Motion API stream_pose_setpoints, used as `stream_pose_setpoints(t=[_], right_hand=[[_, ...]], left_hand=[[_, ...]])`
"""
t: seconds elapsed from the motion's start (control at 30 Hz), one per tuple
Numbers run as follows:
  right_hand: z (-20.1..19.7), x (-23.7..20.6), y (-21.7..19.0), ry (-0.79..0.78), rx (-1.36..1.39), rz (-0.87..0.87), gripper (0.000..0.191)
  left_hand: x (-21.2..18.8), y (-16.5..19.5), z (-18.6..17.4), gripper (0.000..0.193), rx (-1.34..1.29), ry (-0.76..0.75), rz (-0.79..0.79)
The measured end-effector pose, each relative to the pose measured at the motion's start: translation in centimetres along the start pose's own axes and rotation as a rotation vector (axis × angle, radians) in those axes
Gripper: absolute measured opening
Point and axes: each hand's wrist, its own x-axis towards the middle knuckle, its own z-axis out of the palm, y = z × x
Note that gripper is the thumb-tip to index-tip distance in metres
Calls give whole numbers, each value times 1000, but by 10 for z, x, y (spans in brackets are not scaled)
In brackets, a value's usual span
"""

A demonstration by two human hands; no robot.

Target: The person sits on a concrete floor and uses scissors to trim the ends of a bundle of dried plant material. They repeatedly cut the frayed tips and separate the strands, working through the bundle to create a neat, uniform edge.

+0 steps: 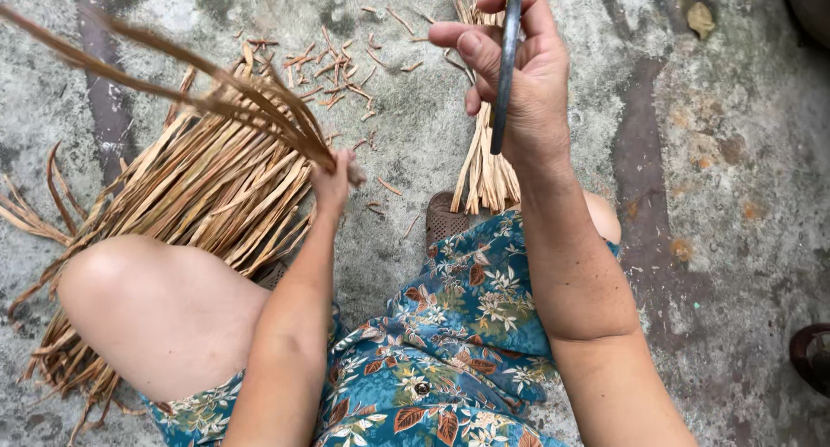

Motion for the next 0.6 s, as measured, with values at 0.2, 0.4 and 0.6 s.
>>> stream_pose_setpoints(t=[0.2,0.4,0.6], right_hand=[[-18,-8,1,59,-88,-43,34],[-17,-12,20,39,-238,-119,33],[-15,-16,42,-86,-324,111,37]], left_hand=[[23,93,4,24,-802,-193,313],[6,140,-14,19,-1280,-325,257],[2,140,-24,20,-1363,-316,268]])
